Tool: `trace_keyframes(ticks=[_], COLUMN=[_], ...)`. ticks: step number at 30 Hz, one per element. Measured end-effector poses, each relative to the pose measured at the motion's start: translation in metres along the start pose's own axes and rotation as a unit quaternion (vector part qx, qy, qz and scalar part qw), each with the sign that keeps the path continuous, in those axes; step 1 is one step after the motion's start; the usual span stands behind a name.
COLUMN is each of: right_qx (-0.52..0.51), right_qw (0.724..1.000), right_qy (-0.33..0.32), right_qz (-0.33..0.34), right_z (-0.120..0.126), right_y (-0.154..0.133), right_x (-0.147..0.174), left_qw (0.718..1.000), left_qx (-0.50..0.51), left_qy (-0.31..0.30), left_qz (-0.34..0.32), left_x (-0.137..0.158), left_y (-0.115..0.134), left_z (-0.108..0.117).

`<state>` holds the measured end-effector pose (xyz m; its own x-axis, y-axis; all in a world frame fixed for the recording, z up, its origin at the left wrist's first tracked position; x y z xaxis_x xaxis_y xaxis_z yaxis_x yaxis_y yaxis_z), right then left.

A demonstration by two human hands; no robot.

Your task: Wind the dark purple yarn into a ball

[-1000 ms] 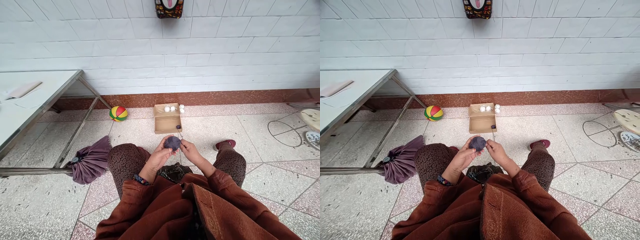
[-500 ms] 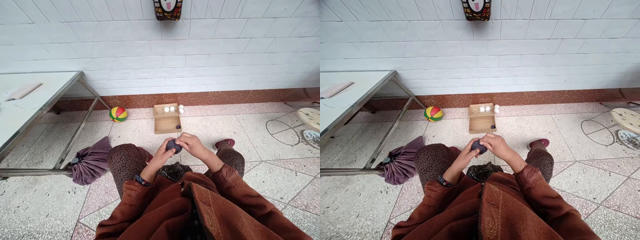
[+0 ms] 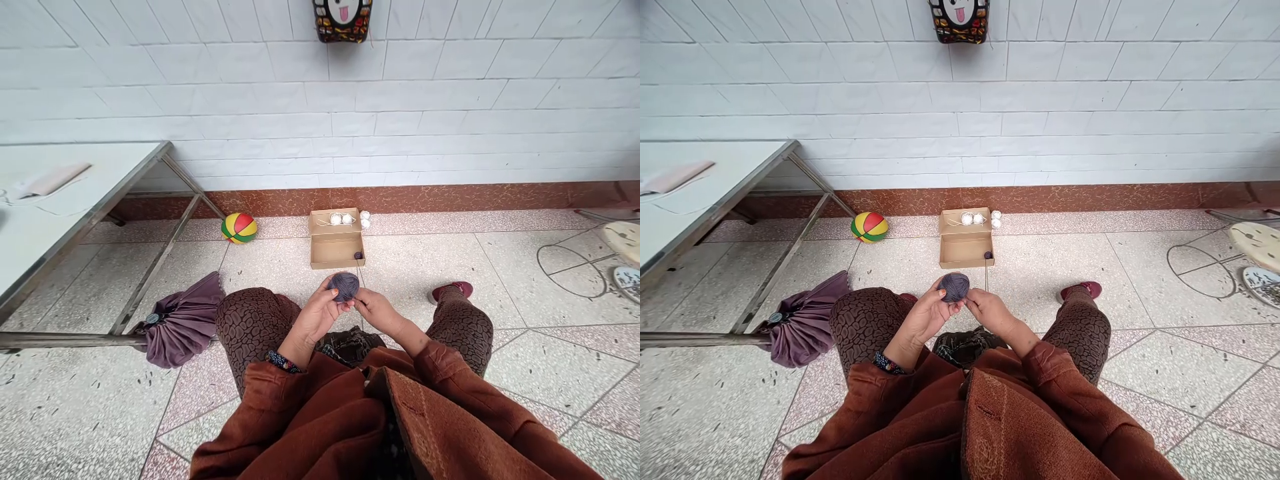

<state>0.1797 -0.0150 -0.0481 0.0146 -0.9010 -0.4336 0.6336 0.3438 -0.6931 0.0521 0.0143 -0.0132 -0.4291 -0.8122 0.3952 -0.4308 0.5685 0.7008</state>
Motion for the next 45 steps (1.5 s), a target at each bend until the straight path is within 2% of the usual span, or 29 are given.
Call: trace_keyframes(ticks=[4, 6, 9, 11, 14, 17, 20, 23, 26, 30, 32, 35, 39, 42, 45], right_qx=[0.003, -0.027, -0.06, -0.062, -0.054, -0.067, -0.075, -0.053, -0.035, -0.052, -0.064, -0.078, -0.055, -0.053, -0.05], right_qw=[0.998, 0.996, 0.993, 0.993, 0.994, 0.994, 0.994, 0.997, 0.999, 0.995, 0.993, 0.993, 0.996, 0.996, 0.997], right_qy=[-0.027, -0.035, -0.027, -0.002, 0.043, 0.066, 0.074, 0.054, 0.004, -0.054, -0.061, -0.03, 0.028, 0.053, 0.066], right_qz=[0.061, 0.084, 0.099, 0.097, 0.079, 0.05, 0.007, -0.014, 0.01, 0.061, 0.079, 0.081, 0.069, 0.046, -0.008], right_z=[0.013, 0.024, 0.042, 0.053, 0.062, 0.057, 0.039, 0.018, 0.006, 0.013, 0.025, 0.047, 0.063, 0.056, 0.038], right_y=[-0.024, -0.04, -0.06, -0.062, -0.049, -0.026, -0.007, 0.0, -0.011, -0.041, -0.056, -0.068, -0.055, -0.031, -0.007], right_x=[0.004, 0.001, -0.009, -0.021, -0.04, -0.046, -0.035, -0.014, 0.002, 0.008, 0.003, -0.016, -0.045, -0.053, -0.043], left_qw=[0.998, 0.99, 0.96, 0.944, 0.942, 0.957, 0.98, 0.99, 0.991, 0.971, 0.954, 0.939, 0.947, 0.955, 0.973], left_qx=[-0.043, -0.104, -0.225, -0.279, -0.3, -0.259, -0.17, -0.119, -0.112, -0.176, -0.224, -0.276, -0.285, -0.259, -0.182], left_qy=[0.049, 0.083, 0.105, 0.08, 0.008, -0.061, -0.077, -0.041, 0.023, 0.11, 0.129, 0.104, 0.017, -0.069, -0.079], left_qz=[-0.015, -0.051, -0.127, -0.155, -0.148, -0.114, -0.075, -0.058, -0.075, -0.12, -0.15, -0.179, -0.147, -0.124, -0.116], left_x=[-0.007, -0.01, -0.01, -0.009, -0.002, 0.008, 0.015, 0.013, 0.005, -0.004, -0.006, -0.004, 0.001, 0.01, 0.015], left_y=[0.001, 0.003, 0.008, 0.009, 0.005, 0.002, 0.003, 0.005, 0.008, 0.008, 0.01, 0.01, 0.006, 0.004, 0.009], left_z=[0.014, 0.021, 0.025, 0.02, 0.008, -0.003, -0.007, -0.004, 0.007, 0.023, 0.026, 0.022, 0.011, -0.002, -0.007])
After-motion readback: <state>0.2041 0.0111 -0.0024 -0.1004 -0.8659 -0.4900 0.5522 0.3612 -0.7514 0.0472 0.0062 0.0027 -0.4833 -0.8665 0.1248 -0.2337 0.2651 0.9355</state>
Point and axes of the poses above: each hand's wrist, its own x-axis away from the middle knuckle, its own z-axis out of the back of the hand, y = z × x, the point moved 6 cm from there along -x, towards the middle knuckle, and after that the axes turned 15 degrees about y, right-handed, at the moved point
